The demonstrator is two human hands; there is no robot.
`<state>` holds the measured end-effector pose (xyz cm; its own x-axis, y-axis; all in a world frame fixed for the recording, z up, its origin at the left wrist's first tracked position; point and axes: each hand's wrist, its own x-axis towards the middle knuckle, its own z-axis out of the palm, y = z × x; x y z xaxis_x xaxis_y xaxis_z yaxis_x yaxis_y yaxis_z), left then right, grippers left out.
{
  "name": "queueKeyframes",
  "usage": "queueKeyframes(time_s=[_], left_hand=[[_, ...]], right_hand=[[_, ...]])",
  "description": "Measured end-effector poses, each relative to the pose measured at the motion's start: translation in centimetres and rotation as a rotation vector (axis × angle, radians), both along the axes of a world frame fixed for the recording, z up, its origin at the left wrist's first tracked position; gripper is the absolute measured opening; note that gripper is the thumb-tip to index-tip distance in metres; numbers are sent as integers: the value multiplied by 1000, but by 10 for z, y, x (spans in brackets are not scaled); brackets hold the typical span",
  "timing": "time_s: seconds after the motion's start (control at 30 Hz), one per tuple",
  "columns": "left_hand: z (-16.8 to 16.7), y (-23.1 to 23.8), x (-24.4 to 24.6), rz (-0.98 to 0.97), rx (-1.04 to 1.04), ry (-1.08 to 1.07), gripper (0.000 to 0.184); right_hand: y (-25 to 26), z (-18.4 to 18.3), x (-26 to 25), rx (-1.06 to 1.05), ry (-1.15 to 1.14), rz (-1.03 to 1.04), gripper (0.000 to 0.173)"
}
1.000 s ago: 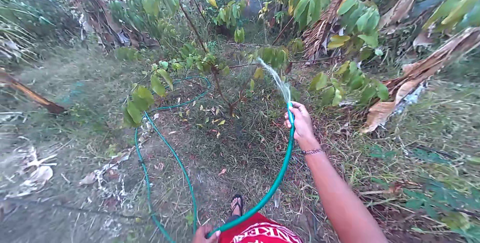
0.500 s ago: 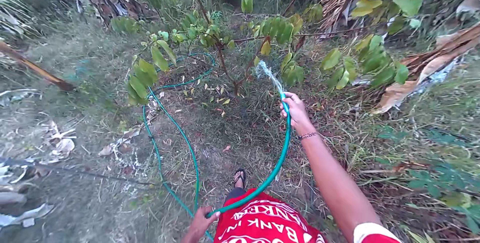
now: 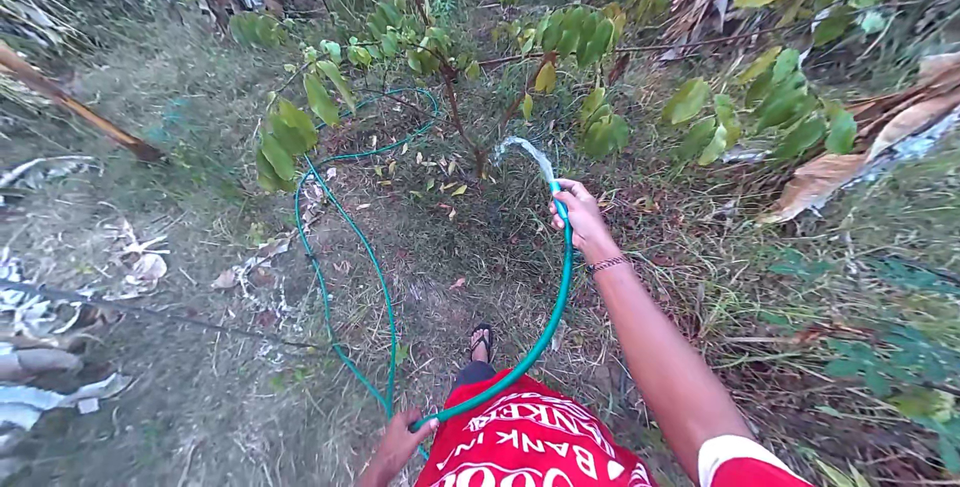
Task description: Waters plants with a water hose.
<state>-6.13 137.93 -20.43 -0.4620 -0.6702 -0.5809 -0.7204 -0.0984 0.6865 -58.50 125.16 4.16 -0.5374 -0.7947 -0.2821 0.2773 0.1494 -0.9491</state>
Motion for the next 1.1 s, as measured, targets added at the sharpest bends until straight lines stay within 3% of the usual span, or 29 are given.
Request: queueKeyframes(time_s=[0.17, 0.37, 0.77, 0.87, 1.1], left_hand=[[0, 2, -5, -2, 12, -20, 59], [39, 2, -12, 37, 68, -18, 58], [32, 4, -16, 7, 43, -41, 66], [35, -23, -17, -27, -80, -68, 69], [101, -115, -17, 107, -413, -67, 60]], right_hand=[[-1, -3, -7, 22, 20, 33, 32], [-20, -12, -6, -22, 11, 41, 34], [-24, -13, -9, -54, -23, 35, 31], [-25, -13, -17, -117, -19, 12, 30], [-37, 19, -31, -117, -66, -67, 26]])
